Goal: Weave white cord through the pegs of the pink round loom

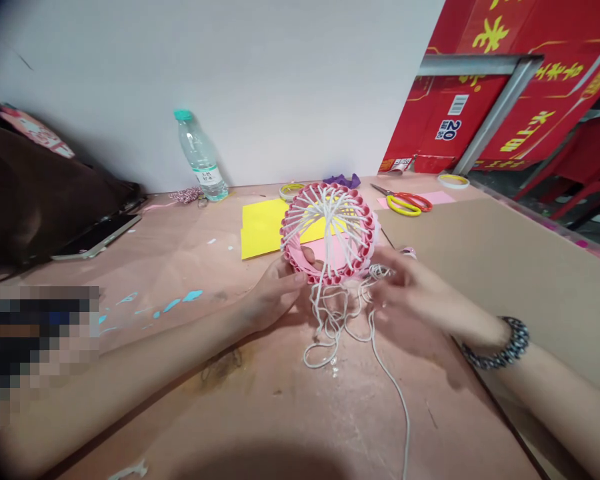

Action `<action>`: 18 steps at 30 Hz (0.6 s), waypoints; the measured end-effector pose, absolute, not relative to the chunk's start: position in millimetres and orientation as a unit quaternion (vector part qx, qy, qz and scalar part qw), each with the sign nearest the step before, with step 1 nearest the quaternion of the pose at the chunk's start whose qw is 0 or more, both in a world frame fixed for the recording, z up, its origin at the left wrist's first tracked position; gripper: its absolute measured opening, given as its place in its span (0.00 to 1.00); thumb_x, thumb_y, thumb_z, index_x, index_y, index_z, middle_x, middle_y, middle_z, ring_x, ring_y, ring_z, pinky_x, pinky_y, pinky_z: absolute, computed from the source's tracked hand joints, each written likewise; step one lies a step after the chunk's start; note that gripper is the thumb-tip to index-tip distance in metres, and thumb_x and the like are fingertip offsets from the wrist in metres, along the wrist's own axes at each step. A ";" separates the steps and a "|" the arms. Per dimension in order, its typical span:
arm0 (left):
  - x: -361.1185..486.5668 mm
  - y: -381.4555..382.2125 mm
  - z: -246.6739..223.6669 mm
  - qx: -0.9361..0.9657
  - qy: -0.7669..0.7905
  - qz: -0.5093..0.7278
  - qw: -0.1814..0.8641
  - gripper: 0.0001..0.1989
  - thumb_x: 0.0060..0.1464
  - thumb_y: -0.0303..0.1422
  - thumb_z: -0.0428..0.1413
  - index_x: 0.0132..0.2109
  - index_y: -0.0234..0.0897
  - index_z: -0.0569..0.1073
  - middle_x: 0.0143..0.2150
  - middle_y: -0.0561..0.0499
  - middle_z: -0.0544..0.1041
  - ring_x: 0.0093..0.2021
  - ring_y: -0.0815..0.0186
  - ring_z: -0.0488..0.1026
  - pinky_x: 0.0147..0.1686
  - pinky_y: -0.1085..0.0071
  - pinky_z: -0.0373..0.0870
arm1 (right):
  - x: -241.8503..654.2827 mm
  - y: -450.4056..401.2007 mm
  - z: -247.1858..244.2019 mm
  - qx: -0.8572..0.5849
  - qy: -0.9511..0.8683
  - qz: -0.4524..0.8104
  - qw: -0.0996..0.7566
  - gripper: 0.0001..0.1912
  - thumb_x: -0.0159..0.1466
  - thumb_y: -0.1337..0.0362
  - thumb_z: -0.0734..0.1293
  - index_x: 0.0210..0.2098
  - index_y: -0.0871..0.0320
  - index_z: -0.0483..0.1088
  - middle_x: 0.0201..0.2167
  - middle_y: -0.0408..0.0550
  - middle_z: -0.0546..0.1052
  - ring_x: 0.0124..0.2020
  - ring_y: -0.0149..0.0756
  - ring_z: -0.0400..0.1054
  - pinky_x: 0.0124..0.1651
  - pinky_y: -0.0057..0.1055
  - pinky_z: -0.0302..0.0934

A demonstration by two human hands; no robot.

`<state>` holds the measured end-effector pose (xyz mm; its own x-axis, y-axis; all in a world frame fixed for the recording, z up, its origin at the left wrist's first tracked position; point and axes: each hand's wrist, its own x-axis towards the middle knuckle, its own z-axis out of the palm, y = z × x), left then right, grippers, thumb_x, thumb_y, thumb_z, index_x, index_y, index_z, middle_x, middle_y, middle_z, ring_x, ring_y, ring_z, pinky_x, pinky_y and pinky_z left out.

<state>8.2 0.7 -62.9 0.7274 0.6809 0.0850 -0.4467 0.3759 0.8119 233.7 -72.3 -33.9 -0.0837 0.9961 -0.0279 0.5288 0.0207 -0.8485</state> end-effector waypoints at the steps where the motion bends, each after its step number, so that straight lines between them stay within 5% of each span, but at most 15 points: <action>1: 8.2 0.9 -63.3 0.439 0.134 0.347 0.818 0.17 0.42 0.31 0.65 0.39 0.36 0.68 0.35 0.51 0.77 0.36 0.66 0.74 0.41 0.67 0.67 | 223.3 -76.2 -31.9 -0.542 -0.656 0.438 0.290 0.17 0.59 0.58 0.66 0.47 0.56 0.69 0.34 0.49 0.76 0.32 0.37 0.71 0.33 0.31 0.67; 3: 8.2 0.7 -63.5 0.438 0.133 0.352 0.817 0.17 0.42 0.30 0.65 0.40 0.36 0.68 0.36 0.51 0.77 0.36 0.66 0.74 0.42 0.67 0.67 | 217.3 -79.3 -29.7 -0.500 -0.652 0.503 0.268 0.14 0.60 0.54 0.66 0.38 0.58 0.72 0.30 0.47 0.75 0.30 0.34 0.70 0.32 0.30 0.65; 6: 8.2 0.1 -62.9 0.433 0.128 0.349 0.821 0.16 0.43 0.29 0.64 0.40 0.36 0.68 0.37 0.51 0.77 0.36 0.66 0.74 0.42 0.67 0.67 | 245.8 -71.5 -29.8 -0.632 -0.608 0.362 0.316 0.20 0.62 0.48 0.62 0.30 0.59 0.72 0.25 0.47 0.73 0.24 0.32 0.65 0.27 0.30 0.59; 9: 8.3 0.2 -61.9 0.432 0.128 0.342 0.825 0.17 0.43 0.29 0.65 0.39 0.36 0.68 0.36 0.51 0.77 0.35 0.67 0.74 0.40 0.68 0.68 | 277.3 -62.6 -27.2 -0.784 -0.554 0.055 0.274 0.17 0.62 0.53 0.60 0.37 0.59 0.73 0.24 0.50 0.71 0.27 0.41 0.65 0.29 0.37 0.58; 11: 8.3 0.7 -61.3 0.438 0.138 0.341 0.820 0.18 0.42 0.30 0.65 0.40 0.37 0.68 0.35 0.51 0.77 0.34 0.67 0.74 0.39 0.69 0.67 | 274.9 -63.5 -22.5 -0.802 -0.539 -0.029 0.255 0.19 0.61 0.59 0.61 0.49 0.59 0.71 0.22 0.48 0.71 0.29 0.44 0.67 0.33 0.40 0.60; 14: 8.1 1.0 -60.3 0.444 0.158 0.340 0.814 0.18 0.42 0.30 0.65 0.39 0.37 0.68 0.35 0.51 0.77 0.34 0.67 0.74 0.38 0.68 0.67 | 241.1 -73.5 -17.6 -0.696 -0.605 0.239 0.303 0.25 0.59 0.59 0.65 0.56 0.55 0.65 0.26 0.45 0.73 0.23 0.35 0.66 0.28 0.34 0.62; 16: 7.7 0.5 -59.8 0.444 0.161 0.343 0.812 0.18 0.41 0.31 0.65 0.39 0.37 0.67 0.36 0.51 0.77 0.34 0.66 0.74 0.38 0.67 0.67 | 221.7 -79.1 -19.0 -0.563 -0.633 0.446 0.290 0.21 0.58 0.56 0.68 0.49 0.56 0.70 0.29 0.46 0.75 0.20 0.30 0.63 0.22 0.29 0.60; 18: 7.3 -0.1 -59.6 0.441 0.159 0.346 0.813 0.18 0.41 0.31 0.66 0.39 0.37 0.67 0.36 0.51 0.77 0.35 0.65 0.74 0.39 0.66 0.67 | 220.6 -78.8 -23.5 -0.514 -0.616 0.523 0.288 0.17 0.55 0.54 0.70 0.39 0.58 0.74 0.28 0.47 0.75 0.19 0.27 0.61 0.19 0.26 0.56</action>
<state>7.3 -0.1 -59.6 0.7100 0.7026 0.0472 -0.4221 0.3710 0.8272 220.6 -78.8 -23.5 -0.3062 0.9344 -0.1823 0.3322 -0.0746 -0.9403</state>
